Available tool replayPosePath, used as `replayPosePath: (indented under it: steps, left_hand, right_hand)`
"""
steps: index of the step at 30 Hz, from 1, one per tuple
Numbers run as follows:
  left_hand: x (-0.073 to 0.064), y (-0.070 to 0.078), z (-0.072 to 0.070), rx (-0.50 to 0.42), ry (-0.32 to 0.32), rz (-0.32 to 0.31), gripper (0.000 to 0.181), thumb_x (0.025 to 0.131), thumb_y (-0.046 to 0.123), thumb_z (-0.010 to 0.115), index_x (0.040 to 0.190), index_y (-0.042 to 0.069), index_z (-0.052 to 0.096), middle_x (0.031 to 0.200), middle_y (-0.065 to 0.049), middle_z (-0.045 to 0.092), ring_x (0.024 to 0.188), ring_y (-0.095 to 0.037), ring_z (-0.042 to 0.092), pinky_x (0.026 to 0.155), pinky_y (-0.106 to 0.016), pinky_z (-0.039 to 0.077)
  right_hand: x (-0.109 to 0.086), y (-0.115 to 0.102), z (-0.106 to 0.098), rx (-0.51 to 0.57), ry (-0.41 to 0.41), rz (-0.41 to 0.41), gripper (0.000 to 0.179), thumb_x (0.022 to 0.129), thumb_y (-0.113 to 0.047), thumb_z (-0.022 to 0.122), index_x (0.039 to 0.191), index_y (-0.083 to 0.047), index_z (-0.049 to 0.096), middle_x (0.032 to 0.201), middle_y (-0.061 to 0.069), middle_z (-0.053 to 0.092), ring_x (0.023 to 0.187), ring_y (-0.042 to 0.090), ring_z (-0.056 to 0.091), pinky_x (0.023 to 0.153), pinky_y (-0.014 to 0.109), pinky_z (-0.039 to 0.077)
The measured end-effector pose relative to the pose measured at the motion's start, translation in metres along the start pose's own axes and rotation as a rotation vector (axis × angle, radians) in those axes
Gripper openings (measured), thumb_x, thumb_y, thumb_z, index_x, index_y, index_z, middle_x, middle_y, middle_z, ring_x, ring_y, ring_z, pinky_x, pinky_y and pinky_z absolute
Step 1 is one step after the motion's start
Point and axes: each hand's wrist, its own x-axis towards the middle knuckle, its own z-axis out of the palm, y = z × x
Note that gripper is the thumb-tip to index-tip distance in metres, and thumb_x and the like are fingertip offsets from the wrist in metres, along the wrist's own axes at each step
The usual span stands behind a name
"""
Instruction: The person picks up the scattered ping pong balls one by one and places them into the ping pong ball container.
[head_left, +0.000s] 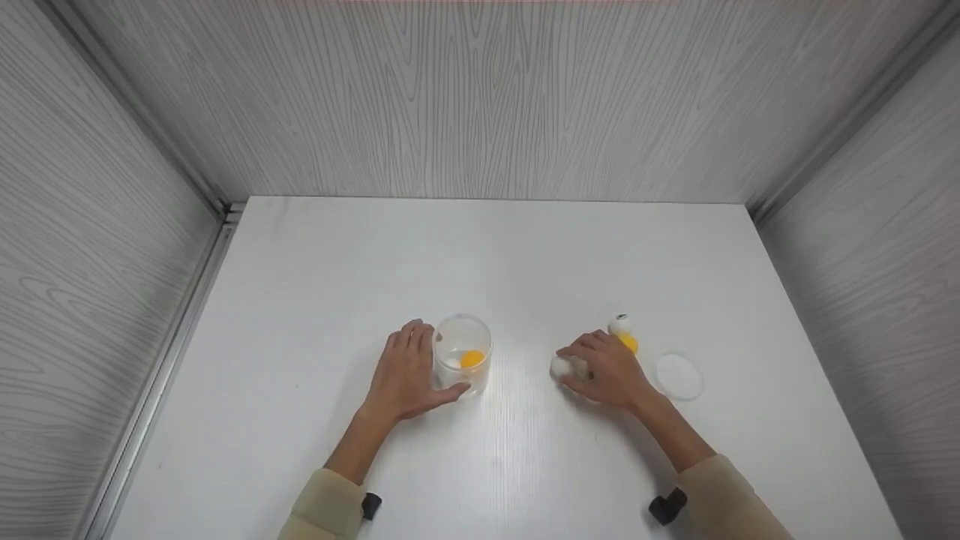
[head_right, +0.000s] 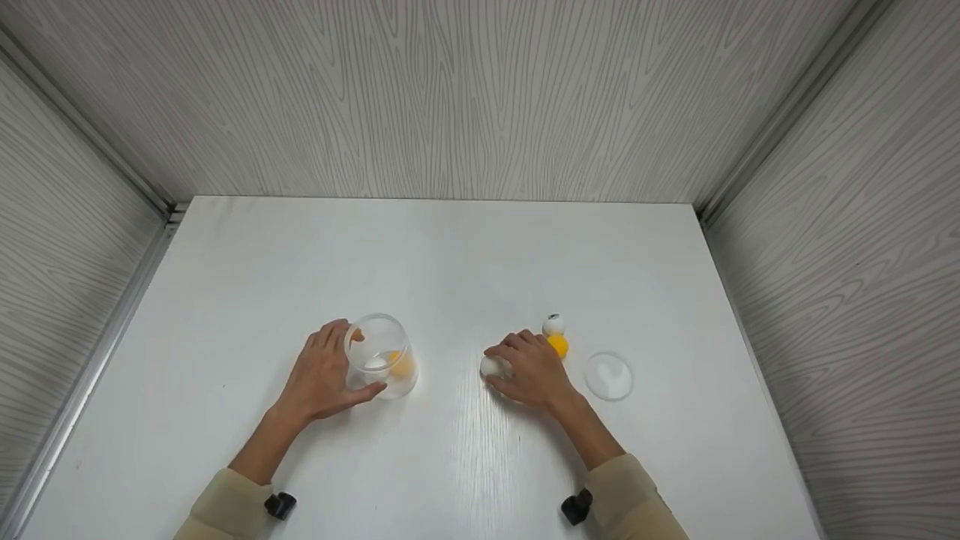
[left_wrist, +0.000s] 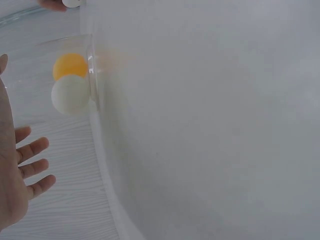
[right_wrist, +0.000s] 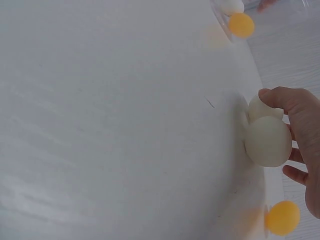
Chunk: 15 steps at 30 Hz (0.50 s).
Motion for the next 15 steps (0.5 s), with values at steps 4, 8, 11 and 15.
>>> replayPosePath:
  steps: [4,8,11,15]
  left_hand:
    - [-0.0004,-0.0003,-0.0006,-0.011,0.008,0.005,0.085,0.08,0.074,0.069,0.125,0.004,0.054,0.125,-0.014,0.063,0.13,-0.032,0.058,0.108,-0.047,0.051]
    - [-0.0006,-0.0005,-0.0009,-0.022,0.015,0.009,0.084,0.08,0.073,0.07,0.125,0.004,0.055,0.125,-0.014,0.064,0.131,-0.033,0.058,0.109,-0.048,0.051]
    - [-0.0007,-0.0004,-0.001,-0.018,0.015,0.008,0.084,0.08,0.073,0.07,0.125,0.004,0.055,0.125,-0.014,0.064,0.13,-0.033,0.058,0.109,-0.047,0.051]
    - [-0.0007,-0.0004,-0.0009,-0.016,0.008,0.007,0.084,0.08,0.074,0.069,0.126,0.004,0.055,0.125,-0.014,0.064,0.13,-0.033,0.058,0.109,-0.047,0.051]
  right_hand:
    - [0.0006,-0.0016,-0.0012,-0.003,-0.024,0.03,0.035,0.08,-0.033,0.089,0.111,-0.019,0.079,0.104,0.001,0.077,0.099,0.024,0.07,0.089,0.04,0.058]
    - [0.0012,-0.0025,-0.0015,-0.001,-0.046,0.062,0.034,0.081,-0.034,0.088,0.111,-0.02,0.08,0.105,0.001,0.078,0.102,0.023,0.07,0.091,0.04,0.058]
    - [0.0017,-0.0027,-0.0012,0.007,-0.045,0.063,0.033,0.082,-0.033,0.088,0.111,-0.019,0.08,0.105,0.001,0.077,0.101,0.024,0.07,0.09,0.04,0.058]
    - [0.002,-0.0024,-0.0006,0.019,-0.04,0.057,0.033,0.082,-0.032,0.088,0.111,-0.018,0.08,0.104,0.001,0.077,0.1,0.023,0.069,0.089,0.04,0.058]
